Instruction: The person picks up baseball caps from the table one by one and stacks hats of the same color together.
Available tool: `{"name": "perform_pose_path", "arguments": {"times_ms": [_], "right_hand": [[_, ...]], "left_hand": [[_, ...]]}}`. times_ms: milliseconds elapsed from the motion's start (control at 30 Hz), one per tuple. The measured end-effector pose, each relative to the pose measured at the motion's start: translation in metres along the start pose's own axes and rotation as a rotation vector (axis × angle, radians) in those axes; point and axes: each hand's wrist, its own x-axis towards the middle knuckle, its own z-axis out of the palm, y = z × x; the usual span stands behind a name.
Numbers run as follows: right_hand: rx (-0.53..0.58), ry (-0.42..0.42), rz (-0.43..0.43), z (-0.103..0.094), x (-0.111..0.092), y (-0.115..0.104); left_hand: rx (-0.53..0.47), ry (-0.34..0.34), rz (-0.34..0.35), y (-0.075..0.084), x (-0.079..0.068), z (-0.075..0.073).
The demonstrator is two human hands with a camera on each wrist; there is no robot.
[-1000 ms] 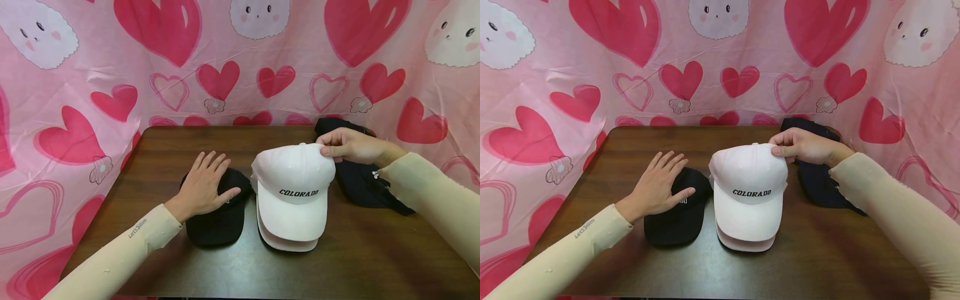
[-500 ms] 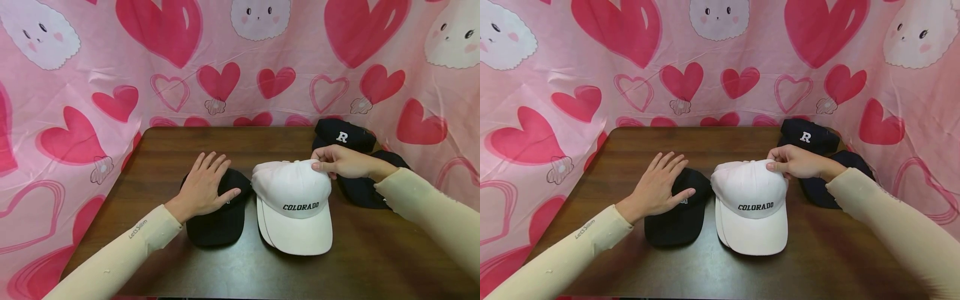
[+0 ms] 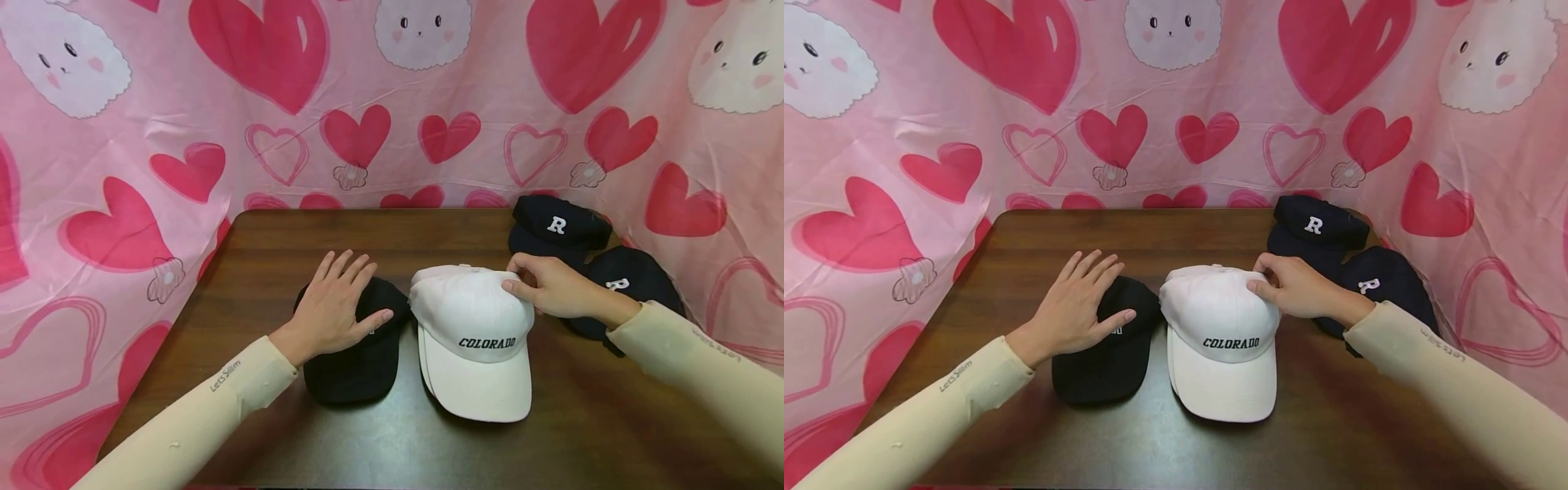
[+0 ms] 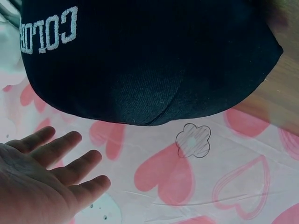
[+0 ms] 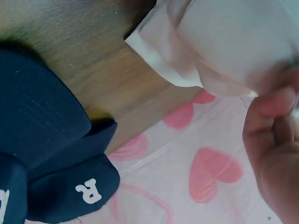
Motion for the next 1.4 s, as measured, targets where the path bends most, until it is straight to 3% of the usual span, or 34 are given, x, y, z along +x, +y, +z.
{"name": "perform_pose_path", "arguments": {"times_ms": [233, 333, 400, 600, 900, 1400], "right_hand": [[-0.177, 0.323, -0.264, 0.015, -0.006, -0.010], [-0.233, 0.380, -0.337, 0.026, -0.007, -0.019], [-0.284, 0.352, -0.326, 0.035, -0.008, -0.025], [-0.390, 0.168, -0.177, 0.061, -0.010, -0.032], [-0.348, 0.192, -0.140, 0.075, 0.000, -0.023], [-0.336, 0.155, -0.081, 0.075, 0.020, -0.015]], "left_hand": [[0.012, 0.014, 0.004, -0.001, 0.001, 0.002], [0.009, 0.009, 0.002, -0.001, 0.001, 0.002], [0.006, 0.007, 0.002, -0.001, 0.001, 0.002], [0.002, -0.004, 0.000, -0.001, 0.000, 0.003], [-0.003, -0.006, -0.006, 0.000, -0.001, 0.003], [0.004, 0.007, 0.005, -0.001, -0.001, 0.003]]}}
